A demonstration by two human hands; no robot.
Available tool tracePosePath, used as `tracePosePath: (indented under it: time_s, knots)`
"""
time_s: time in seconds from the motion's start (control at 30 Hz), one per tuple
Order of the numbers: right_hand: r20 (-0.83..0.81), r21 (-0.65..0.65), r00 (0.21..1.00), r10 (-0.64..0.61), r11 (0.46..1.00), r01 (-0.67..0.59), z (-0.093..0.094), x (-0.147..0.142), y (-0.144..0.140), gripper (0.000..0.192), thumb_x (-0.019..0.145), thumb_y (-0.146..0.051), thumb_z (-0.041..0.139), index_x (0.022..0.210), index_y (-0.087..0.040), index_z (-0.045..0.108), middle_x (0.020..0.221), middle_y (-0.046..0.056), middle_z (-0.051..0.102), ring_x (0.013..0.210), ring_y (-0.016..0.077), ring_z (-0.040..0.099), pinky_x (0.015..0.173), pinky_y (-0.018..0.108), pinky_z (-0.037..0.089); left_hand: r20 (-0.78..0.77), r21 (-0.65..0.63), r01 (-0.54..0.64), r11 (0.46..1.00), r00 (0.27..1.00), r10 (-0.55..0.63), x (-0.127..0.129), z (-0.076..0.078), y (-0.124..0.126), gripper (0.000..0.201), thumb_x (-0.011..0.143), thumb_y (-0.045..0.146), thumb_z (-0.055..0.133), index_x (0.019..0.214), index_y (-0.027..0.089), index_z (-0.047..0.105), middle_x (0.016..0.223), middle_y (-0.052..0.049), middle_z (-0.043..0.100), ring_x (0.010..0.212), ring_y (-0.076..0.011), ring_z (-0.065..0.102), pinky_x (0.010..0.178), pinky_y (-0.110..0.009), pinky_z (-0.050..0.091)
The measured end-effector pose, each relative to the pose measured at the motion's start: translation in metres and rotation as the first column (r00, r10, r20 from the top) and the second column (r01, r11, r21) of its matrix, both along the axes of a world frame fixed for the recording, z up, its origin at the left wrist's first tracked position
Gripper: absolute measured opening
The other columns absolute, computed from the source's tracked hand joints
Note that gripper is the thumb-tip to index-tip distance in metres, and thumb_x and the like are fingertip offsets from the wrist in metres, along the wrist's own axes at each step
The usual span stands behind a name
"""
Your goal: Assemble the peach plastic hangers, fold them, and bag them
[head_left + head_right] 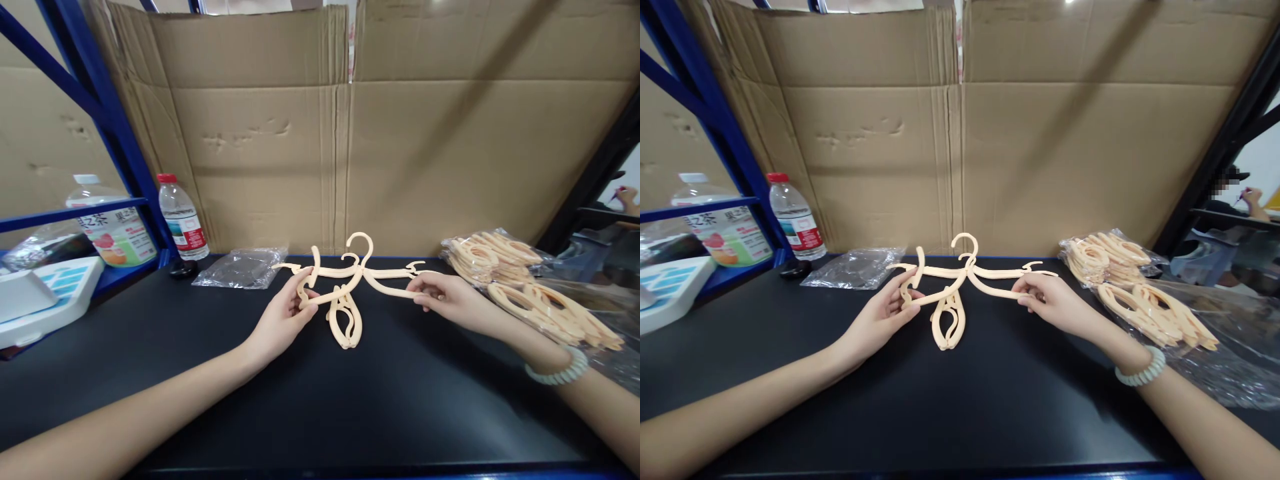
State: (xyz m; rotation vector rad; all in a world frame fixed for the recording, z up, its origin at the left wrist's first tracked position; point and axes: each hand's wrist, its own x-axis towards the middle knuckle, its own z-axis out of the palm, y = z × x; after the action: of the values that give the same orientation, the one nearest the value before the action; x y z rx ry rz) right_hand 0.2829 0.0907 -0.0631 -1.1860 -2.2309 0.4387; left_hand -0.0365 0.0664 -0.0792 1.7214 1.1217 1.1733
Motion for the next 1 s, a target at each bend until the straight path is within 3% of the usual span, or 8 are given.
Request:
tracePosePath:
  time_s: [0.17,0.27,0.5,0.83,1.0]
  knots:
    - [0.121,0.24,0.993,-0.001,0.97,-0.028,0.0,-0.004,0.0,0.015,0.085,-0.026,0.05,0.09,-0.02,0.063,0.08,0.005,0.064,0.071,0.0184,0.057,0.066,0.032,0.047,-0.109,-0.002,-0.034,0.999,0.993,0.034,0.001,0.005,-0.002,0.043,0.082,0.033,0.055,0.121,0.015,0.055,0.098,-0.007,0.065,0.09,-0.0206,0.061,0.084,-0.036,0.046]
    - [0.177,0.378,0.983,-0.041,0.925,-0.029,-0.001,-0.002,0.001,0.016,0.087,-0.022,0.049,0.089,-0.02,0.064,0.077,0.006,0.064,0.076,0.0202,0.057,0.07,0.034,0.047,-0.14,-0.007,-0.061,0.998,0.988,0.059,0.003,0.007,-0.004,0.041,0.082,0.035,0.054,0.118,0.016,0.058,0.099,-0.007,0.067,0.089,-0.0213,0.061,0.082,-0.036,0.046]
    - [0.322,0.494,0.898,-0.299,0.863,0.11,-0.006,-0.001,-0.004,0.019,0.09,-0.02,0.044,0.099,-0.022,0.062,0.099,0.005,0.069,0.081,0.021,0.065,0.065,0.03,0.047,-0.156,0.006,-0.061,0.998,0.986,0.061,0.004,0.009,-0.006,0.04,0.081,0.036,0.055,0.116,0.017,0.059,0.096,-0.006,0.068,0.083,-0.0199,0.062,0.074,-0.031,0.047]
    - [0.408,0.69,0.778,-0.478,0.72,0.08,0.001,-0.004,-0.011,0.027,0.087,-0.01,0.04,0.097,-0.019,0.064,0.094,0.006,0.07,0.073,0.0185,0.065,0.054,0.026,0.04,-0.169,0.031,-0.034,0.999,0.985,0.039,0.005,0.007,-0.006,0.036,0.08,0.036,0.055,0.111,0.017,0.061,0.086,-0.004,0.067,0.07,-0.0154,0.057,0.067,-0.029,0.046]
    - [0.423,0.741,0.715,-0.556,0.667,0.081,0.003,-0.006,-0.013,0.031,0.084,-0.005,0.04,0.099,-0.02,0.063,0.105,0.004,0.068,0.066,0.0161,0.063,0.049,0.028,0.034,-0.165,0.007,-0.012,1.0,0.986,0.013,0.004,0.006,-0.005,0.039,0.08,0.036,0.055,0.113,0.016,0.06,0.087,-0.004,0.066,0.069,-0.0148,0.056,0.069,-0.03,0.046]
